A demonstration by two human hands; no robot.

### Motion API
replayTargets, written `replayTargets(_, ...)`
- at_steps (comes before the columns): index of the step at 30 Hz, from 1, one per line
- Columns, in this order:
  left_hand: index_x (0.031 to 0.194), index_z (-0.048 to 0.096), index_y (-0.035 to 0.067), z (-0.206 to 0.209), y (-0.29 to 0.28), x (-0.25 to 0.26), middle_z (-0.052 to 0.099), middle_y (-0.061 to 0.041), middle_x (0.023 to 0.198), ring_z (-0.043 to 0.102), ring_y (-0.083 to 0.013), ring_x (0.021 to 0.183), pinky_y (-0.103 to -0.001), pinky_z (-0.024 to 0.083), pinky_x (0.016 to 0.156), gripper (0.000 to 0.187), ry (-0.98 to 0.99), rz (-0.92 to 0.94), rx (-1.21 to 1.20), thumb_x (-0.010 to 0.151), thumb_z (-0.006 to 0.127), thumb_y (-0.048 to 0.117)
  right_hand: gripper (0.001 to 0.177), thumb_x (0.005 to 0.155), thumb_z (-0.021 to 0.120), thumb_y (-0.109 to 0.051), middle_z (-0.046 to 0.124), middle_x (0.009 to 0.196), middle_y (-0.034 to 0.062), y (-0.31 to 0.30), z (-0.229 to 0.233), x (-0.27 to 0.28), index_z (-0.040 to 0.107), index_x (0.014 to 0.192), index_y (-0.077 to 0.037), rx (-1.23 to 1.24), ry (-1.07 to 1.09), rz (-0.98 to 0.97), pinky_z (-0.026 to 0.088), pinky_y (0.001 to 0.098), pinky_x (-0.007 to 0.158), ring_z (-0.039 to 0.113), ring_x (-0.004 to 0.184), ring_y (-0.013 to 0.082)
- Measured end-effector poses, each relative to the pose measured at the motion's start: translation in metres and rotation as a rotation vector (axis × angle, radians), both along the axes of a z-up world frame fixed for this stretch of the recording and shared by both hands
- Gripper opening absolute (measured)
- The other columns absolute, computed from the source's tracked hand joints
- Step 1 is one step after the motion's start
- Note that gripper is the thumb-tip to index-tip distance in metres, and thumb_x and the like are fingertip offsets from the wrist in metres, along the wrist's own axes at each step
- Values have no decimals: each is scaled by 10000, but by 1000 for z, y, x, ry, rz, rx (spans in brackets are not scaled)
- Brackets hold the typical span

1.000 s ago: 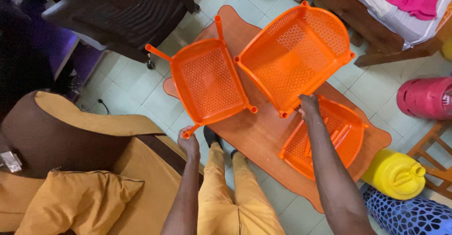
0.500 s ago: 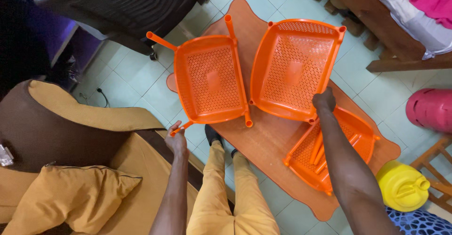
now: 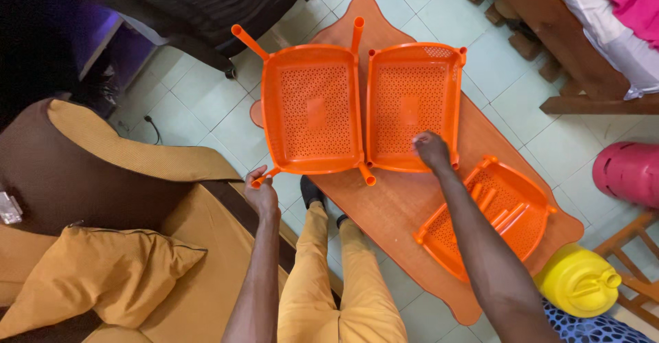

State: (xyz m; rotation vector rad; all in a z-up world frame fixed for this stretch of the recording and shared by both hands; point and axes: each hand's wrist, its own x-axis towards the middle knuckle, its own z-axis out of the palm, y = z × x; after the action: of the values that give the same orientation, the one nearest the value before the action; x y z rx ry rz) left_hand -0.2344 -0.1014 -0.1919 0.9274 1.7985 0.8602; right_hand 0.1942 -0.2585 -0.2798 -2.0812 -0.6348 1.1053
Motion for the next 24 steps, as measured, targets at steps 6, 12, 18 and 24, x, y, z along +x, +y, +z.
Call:
replayTargets(6,1040,715,33,9,5,7,709,-52,1026,645,-148,950,-295,513,848,230,6,-13,132,850,645,-77,377,994,607,-424,673,890,135,53,68,-106,632,1079,-58,-436,427,234,592,398,543,684,597,269)
replayTargets(12,1014,721,19,63,16,12,733,-62,959,664,-173,904,-315,522,852,179,111,-67,209,850,671,-30,303,858,710,-176,669,846,186,85,91,-140,615,1006,71,-591,353,704,632,435,553,780,687,294)
replayTargets(18,1112,696,14,133,35,19,722,-81,1081,657,-204,1019,-326,495,942,269,99,-140,377,846,730,-10,308,819,602,-122,749,959,209,96,119,-194,730,1068,8,-584,-250,1116,580,456,691,752,782,316)
replayTargets(24,1358,529,14,163,50,2,493,-123,1369,512,-245,1285,-403,492,1004,538,27,7,587,862,734,-10,430,799,619,-83,748,1084,149,109,180,-232,718,1208,-175,-462,-422,1245,556,506,817,706,1011,349)
